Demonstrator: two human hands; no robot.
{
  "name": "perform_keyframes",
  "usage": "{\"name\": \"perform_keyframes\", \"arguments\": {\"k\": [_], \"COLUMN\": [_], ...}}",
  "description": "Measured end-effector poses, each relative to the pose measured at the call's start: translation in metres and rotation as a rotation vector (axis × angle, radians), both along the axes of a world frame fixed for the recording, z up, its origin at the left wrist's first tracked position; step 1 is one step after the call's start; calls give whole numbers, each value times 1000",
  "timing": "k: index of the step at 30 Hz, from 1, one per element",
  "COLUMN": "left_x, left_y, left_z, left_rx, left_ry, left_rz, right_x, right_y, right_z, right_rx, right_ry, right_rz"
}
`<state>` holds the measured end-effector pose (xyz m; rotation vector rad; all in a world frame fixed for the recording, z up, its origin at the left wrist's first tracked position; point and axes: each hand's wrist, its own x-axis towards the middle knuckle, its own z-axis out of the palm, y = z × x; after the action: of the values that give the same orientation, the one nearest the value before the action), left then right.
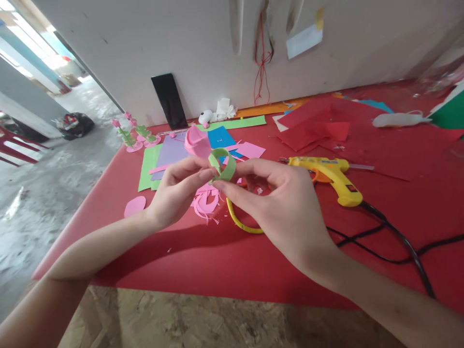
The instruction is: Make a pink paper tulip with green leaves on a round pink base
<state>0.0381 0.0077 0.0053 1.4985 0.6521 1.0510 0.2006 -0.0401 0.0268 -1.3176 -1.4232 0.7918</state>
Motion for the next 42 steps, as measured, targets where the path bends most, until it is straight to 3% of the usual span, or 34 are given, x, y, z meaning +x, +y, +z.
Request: {"name": "perform_keyframes", "arguments": {"k": [8,14,22,30,38,42], "left_x": [1,3,2,2,4,4], "left_y": [-2,-4,-1,0,-1,0], "left_z": [-2,3,5,1,4,4], "left_rx": [-7,61,-103,-133,-205,-155], "left_ry": [-62,12,59,-19,-30,-49], "left_rz": [-42,42,-67,-81,-56,-58], "right_x": [2,2,3,2,3,2], "right_y": [2,7,15,14,13,11], "right_z": [-4,-3,-6,-8,-9,-11], "right_rx": [-48,-194,-403,-398,-272,-230], "right_ry": [198,420,684,697,566,472], "right_rz": [52,161,216,305,296,289]}}
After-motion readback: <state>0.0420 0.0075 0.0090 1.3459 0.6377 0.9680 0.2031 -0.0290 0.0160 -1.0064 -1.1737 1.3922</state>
